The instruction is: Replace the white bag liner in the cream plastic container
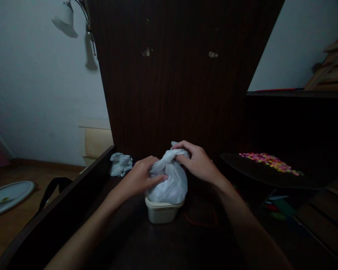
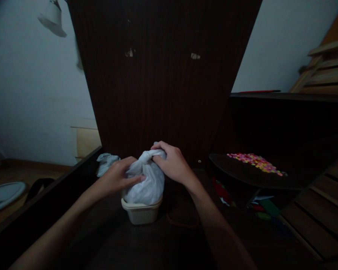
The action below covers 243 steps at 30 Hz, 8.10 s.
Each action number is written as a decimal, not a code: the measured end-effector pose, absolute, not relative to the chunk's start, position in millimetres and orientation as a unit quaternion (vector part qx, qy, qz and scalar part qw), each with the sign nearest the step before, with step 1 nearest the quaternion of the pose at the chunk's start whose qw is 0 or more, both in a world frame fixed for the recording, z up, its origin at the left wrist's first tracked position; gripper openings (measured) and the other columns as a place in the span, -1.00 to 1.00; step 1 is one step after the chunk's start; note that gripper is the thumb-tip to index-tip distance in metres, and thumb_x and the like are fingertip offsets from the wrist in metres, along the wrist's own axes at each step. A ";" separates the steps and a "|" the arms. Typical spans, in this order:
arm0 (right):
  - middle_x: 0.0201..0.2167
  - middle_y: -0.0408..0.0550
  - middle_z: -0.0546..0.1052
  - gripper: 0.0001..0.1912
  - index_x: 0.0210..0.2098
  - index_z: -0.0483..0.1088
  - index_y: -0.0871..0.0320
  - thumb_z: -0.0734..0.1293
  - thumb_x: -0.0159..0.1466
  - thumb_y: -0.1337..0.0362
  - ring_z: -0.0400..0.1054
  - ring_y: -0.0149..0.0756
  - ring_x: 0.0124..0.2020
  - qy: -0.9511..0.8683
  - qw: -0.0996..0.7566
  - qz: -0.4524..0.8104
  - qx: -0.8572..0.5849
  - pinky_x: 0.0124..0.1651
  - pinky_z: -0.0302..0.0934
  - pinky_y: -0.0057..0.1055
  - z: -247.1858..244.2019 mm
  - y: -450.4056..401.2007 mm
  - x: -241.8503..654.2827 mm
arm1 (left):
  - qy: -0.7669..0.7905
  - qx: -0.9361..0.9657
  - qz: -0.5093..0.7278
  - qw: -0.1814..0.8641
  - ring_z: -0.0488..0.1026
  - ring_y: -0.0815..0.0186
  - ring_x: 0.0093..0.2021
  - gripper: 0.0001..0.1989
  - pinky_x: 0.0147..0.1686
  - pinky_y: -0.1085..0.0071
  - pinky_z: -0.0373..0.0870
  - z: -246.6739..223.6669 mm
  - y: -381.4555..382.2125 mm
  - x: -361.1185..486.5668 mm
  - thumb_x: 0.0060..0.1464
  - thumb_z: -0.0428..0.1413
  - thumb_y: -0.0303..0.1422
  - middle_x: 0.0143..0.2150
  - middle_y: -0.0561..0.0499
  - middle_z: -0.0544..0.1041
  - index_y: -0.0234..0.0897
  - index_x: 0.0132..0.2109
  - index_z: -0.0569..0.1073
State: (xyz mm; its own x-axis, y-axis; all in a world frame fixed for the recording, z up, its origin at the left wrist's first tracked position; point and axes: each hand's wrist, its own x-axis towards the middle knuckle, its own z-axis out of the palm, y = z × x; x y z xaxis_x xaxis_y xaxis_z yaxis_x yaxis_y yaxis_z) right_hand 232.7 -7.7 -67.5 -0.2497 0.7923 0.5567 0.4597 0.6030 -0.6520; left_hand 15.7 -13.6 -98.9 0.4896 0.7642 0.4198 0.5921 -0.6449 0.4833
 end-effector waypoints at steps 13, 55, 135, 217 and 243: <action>-0.09 -0.02 0.53 -0.55 -0.08 0.44 0.15 0.38 0.04 0.57 0.43 -0.18 -0.05 -0.810 0.413 0.075 -0.411 0.05 0.28 -0.20 -91.8 -7.6 235.2 | 0.357 0.862 0.337 0.126 0.50 0.21 -0.14 -0.57 -0.14 0.33 0.43 -112.1 -14.8 21.1 0.07 0.25 -0.40 -0.08 -0.03 0.53 -0.24 0.09 0.38; -0.56 -0.21 0.42 -0.89 -0.33 0.57 0.17 0.40 0.15 0.41 0.24 -0.45 -0.59 -0.764 0.490 0.092 -0.410 -0.49 0.13 -0.48 -106.3 -12.4 212.8 | 0.323 0.747 0.481 0.325 0.50 0.35 -0.36 -0.73 -0.27 0.43 0.42 -115.4 12.2 33.0 0.12 0.21 -0.36 -0.39 0.07 0.57 -0.28 -0.02 0.45; -0.34 -0.11 0.38 -0.86 -0.37 0.36 0.17 0.30 0.33 0.43 0.28 -0.34 -0.33 -0.879 0.352 0.045 -0.319 -0.32 0.10 -0.39 -103.8 -23.2 220.1 | 0.396 0.777 0.449 0.196 0.33 0.37 -0.45 -0.74 -0.45 0.48 0.22 -104.5 20.8 18.2 0.21 0.05 -0.22 -0.46 0.08 0.44 -0.30 -0.34 0.44; 0.30 0.05 0.29 -0.34 0.15 0.28 -0.02 0.43 0.05 0.23 0.37 0.01 0.18 -0.533 0.621 0.493 -0.295 0.18 0.31 0.04 -113.9 17.3 236.6 | 0.192 0.662 0.546 0.476 0.49 0.00 0.10 -0.89 0.04 0.16 0.49 -88.5 -1.9 11.5 0.01 0.32 -0.30 0.07 -0.16 0.54 -0.25 -0.34 0.62; -0.16 -0.04 0.58 -0.55 -0.07 0.48 0.12 0.25 0.08 0.52 0.46 -0.19 -0.16 -0.750 0.443 0.356 -0.338 -0.13 0.35 -0.29 -113.9 1.7 230.3 | 0.294 0.818 0.387 0.308 0.45 0.38 -0.30 -0.17 -0.29 0.42 0.48 -103.0 5.1 9.9 0.19 0.18 -0.43 0.30 -0.17 0.37 0.02 0.46 -0.04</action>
State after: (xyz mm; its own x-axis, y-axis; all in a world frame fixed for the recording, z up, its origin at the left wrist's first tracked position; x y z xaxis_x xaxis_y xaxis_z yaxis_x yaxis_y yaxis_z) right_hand 230.3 1.7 -113.9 -0.3792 0.8229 0.4231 0.1928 0.5175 -0.8337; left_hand 9.9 5.1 -103.0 0.5278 0.7198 0.4509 0.2427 -0.6365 0.7321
